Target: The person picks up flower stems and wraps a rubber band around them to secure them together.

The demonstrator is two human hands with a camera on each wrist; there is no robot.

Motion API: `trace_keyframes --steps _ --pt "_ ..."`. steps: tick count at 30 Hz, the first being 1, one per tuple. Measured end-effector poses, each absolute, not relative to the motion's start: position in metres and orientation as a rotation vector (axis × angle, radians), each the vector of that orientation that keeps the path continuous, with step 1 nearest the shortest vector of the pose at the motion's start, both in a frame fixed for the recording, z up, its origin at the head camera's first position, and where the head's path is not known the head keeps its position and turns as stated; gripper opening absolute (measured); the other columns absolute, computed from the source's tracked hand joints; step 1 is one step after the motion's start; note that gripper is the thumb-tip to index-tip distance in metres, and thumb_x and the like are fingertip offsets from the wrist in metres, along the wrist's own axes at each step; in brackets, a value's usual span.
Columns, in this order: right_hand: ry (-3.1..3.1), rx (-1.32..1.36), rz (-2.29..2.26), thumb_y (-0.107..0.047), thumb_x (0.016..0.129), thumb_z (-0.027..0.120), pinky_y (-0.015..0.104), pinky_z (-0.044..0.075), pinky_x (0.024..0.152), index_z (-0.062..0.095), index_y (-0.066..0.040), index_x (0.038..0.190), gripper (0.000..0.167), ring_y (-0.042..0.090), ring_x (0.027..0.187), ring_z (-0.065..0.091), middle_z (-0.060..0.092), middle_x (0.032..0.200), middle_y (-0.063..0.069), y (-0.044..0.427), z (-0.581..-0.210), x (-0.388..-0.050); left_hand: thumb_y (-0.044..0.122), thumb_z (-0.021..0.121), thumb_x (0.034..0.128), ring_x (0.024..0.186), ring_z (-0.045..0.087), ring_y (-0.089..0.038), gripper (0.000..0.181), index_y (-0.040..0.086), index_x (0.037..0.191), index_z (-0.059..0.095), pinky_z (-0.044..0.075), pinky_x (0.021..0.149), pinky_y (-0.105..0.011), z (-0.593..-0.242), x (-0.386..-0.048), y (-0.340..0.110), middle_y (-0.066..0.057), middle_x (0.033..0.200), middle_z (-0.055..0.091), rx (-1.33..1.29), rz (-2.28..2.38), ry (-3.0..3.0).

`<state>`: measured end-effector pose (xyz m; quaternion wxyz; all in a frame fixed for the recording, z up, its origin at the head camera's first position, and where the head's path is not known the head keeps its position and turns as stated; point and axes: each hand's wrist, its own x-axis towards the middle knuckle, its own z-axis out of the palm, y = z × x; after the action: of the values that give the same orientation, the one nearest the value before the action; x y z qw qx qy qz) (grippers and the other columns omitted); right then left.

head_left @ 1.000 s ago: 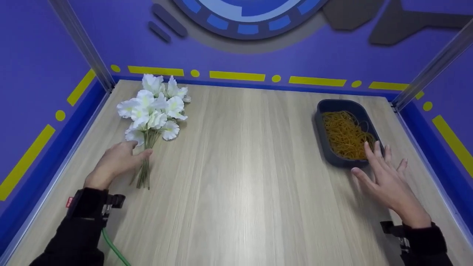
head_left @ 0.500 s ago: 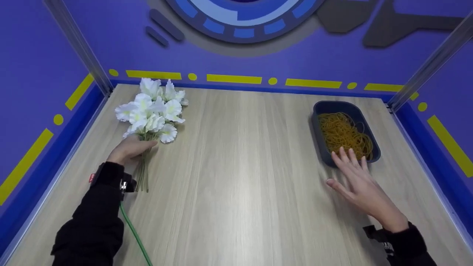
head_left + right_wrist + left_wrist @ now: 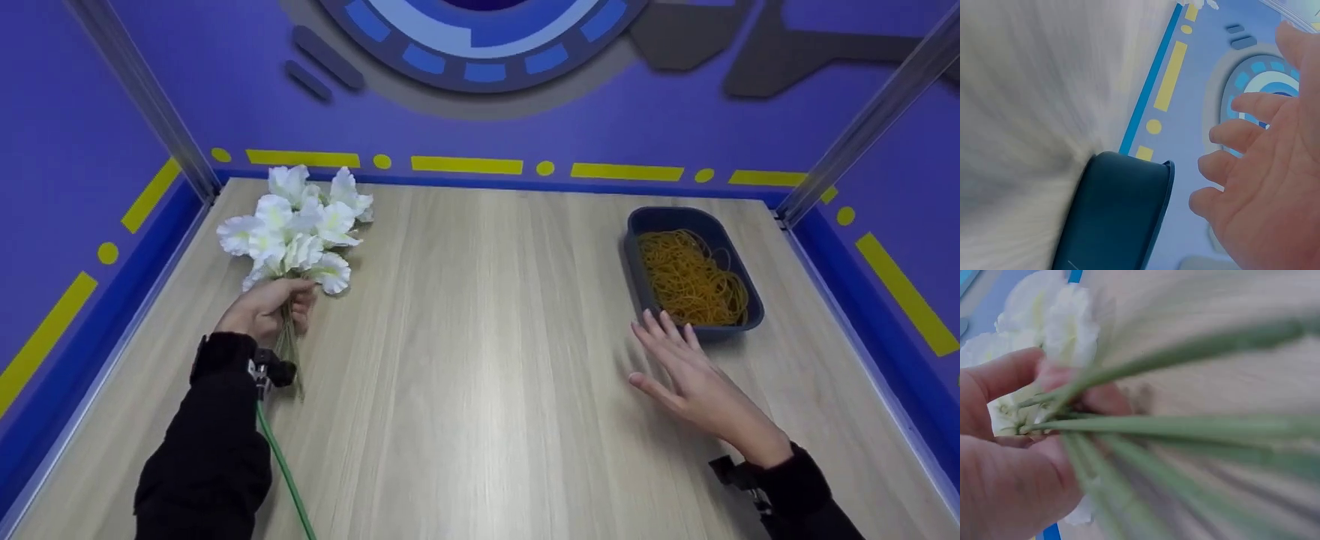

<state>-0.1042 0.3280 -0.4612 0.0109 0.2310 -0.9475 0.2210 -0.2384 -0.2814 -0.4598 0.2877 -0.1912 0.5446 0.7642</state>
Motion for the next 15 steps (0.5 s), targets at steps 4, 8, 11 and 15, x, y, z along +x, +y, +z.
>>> trace_keyframes --steps 4,8,11,15 --pt "-2.968 0.727 0.717 -0.039 0.102 0.061 0.054 0.003 0.122 0.030 -0.008 0.158 0.071 0.040 0.152 0.013 0.023 0.163 0.021 0.325 -0.463 -0.105 0.015 0.040 0.1100 0.053 0.027 -0.004 0.029 0.010 0.081 0.040 0.024 0.050 -0.017 -0.458 -0.238 -0.280 0.005 0.067 0.030 -0.487 2.112 1.453" --pt "-2.985 0.726 0.732 -0.040 0.103 0.059 0.055 0.003 0.122 0.029 -0.009 0.159 0.071 0.039 0.152 0.013 0.023 0.163 0.020 0.324 -0.464 -0.106 0.019 0.040 0.1102 0.053 0.022 -0.004 0.030 0.010 0.082 0.039 0.020 0.049 -0.017 -0.453 -0.238 -0.277 0.006 0.064 0.027 -0.563 2.226 1.384" --pt "-2.984 0.723 0.731 -0.040 0.103 0.059 0.056 0.003 0.121 0.030 -0.007 0.158 0.071 0.040 0.152 0.014 0.023 0.162 0.021 0.323 -0.465 -0.107 0.021 0.039 0.1106 0.050 0.026 -0.005 0.029 0.009 0.085 0.040 0.020 0.049 -0.018 -0.450 -0.238 -0.273 0.006 0.061 0.029 -0.621 2.328 1.275" --pt "-2.991 0.718 0.731 -0.040 0.103 0.060 0.057 0.004 0.121 0.031 -0.005 0.158 0.071 0.043 0.150 0.015 0.024 0.162 0.023 0.322 -0.465 -0.109 0.025 0.035 0.1115 0.051 0.029 -0.008 0.027 0.009 0.090 0.040 0.023 0.050 -0.019 -0.448 -0.234 -0.269 0.004 0.062 0.032 -0.654 2.431 1.121"
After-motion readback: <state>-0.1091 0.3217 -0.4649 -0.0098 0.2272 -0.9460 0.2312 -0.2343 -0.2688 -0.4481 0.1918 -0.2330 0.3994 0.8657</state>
